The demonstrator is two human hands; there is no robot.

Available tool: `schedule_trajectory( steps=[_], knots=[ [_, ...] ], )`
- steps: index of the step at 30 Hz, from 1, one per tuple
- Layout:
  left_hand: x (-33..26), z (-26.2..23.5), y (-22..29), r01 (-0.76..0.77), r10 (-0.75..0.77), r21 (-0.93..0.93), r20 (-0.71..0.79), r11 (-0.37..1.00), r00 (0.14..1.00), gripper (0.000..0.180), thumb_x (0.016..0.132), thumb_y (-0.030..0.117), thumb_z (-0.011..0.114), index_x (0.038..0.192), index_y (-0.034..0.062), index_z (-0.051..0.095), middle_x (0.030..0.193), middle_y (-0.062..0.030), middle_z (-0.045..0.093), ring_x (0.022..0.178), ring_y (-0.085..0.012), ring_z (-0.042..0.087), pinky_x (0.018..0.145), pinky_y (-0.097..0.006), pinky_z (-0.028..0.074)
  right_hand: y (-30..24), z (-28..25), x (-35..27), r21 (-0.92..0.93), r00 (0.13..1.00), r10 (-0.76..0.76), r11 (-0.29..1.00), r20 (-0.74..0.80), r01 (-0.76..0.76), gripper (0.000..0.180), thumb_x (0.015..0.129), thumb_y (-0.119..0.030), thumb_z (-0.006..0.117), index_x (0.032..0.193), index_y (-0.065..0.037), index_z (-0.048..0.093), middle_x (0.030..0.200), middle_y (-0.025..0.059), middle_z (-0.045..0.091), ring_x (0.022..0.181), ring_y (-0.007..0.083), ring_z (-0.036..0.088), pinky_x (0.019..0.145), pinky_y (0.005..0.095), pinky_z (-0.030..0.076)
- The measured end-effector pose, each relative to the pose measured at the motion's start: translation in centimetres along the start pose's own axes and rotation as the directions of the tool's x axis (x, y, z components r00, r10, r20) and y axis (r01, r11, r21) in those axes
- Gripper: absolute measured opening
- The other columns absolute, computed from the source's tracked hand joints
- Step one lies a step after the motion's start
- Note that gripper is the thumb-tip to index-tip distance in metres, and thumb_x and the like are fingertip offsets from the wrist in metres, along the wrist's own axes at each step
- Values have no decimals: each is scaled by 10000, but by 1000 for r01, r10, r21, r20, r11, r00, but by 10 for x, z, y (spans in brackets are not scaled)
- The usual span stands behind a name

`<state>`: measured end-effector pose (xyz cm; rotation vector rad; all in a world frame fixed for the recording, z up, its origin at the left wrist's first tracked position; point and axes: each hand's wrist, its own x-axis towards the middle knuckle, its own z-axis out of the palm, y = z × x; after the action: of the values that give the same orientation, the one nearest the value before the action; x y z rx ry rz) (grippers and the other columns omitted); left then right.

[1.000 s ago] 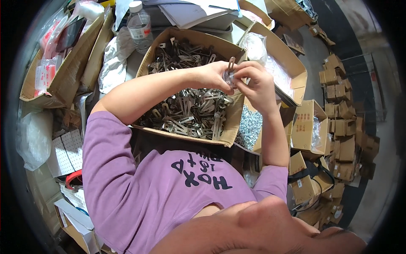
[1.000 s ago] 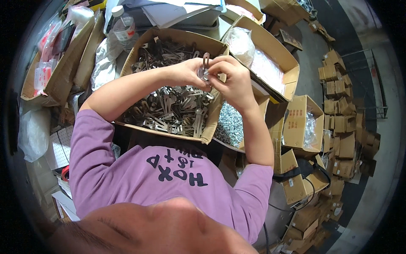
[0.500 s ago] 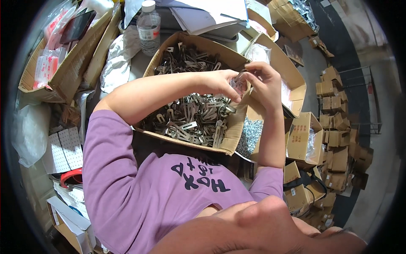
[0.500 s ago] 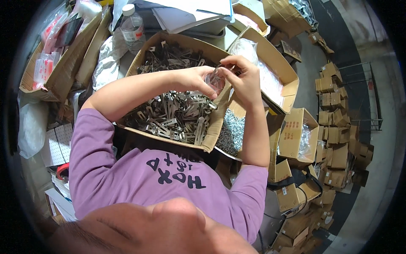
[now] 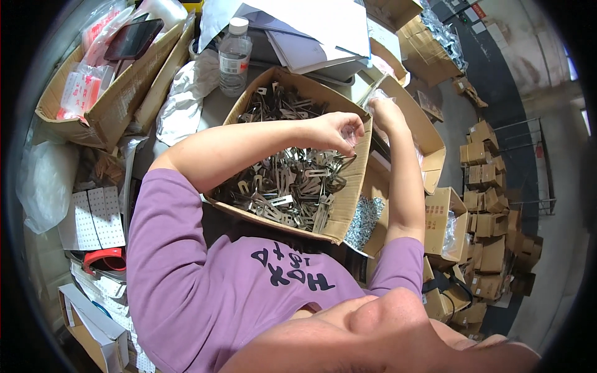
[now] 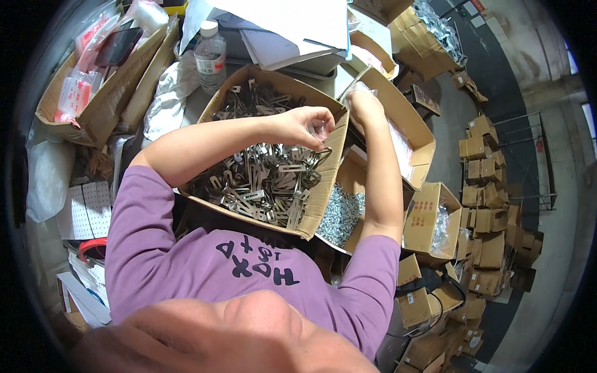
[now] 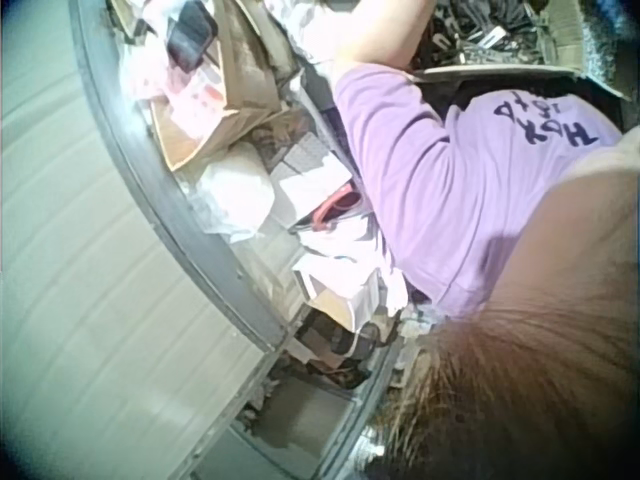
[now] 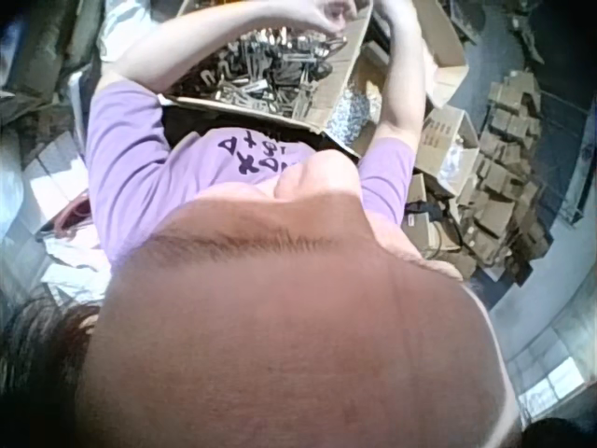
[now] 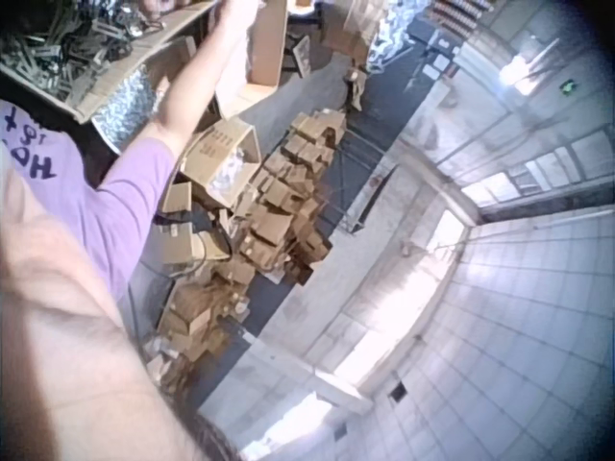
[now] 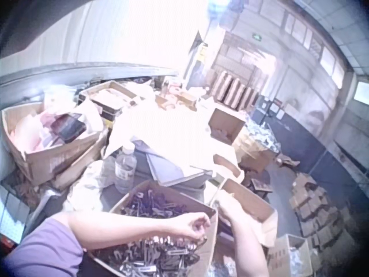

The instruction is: The person picks up metal clips from a cardboard box, places them into small plastic bags, and then drops the filled bags into a different box.

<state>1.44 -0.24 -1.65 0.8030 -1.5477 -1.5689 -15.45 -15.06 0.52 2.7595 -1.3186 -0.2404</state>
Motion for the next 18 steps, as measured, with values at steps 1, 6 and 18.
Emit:
schedule_trajectory(
  steps=[1, 6, 18],
  knots=[
    [0, 0, 0, 3, -3, -4, 10, 1000, 1000, 400, 701, 1, 698, 1043, 32, 493, 859, 3, 505, 807, -73, 493, 750, -224, 451, -4, -3, -2, 28, 1000, 24, 999, 15, -25, 210, 777, -74, 507, 905, -68, 674, 979, 206, 639, 959, 331, 614, 825, 418, 479],
    [0, 0, -1, -9, 9, 7, 20, 1000, 1000, 401, 704, -6, 698, 1038, 30, 480, 853, 6, 496, 788, -73, 481, 727, -219, 449, -2, 3, -4, -39, 998, 45, 998, -52, -47, 192, 770, -80, 521, 881, -76, 677, 923, 211, 642, 869, 344, 636, 761, 446, 499],
    [0, 0, -2, -31, 31, -11, 20, 999, 999, 420, 682, 16, 730, 1036, 39, 506, 842, -3, 505, 798, -89, 503, 736, -237, 451, -1, 6, -15, 222, 994, 7, 975, -110, 18, 245, 745, -59, 566, 959, -93, 679, 949, 230, 631, 915, 347, 629, 774, 392, 485]
  ],
)
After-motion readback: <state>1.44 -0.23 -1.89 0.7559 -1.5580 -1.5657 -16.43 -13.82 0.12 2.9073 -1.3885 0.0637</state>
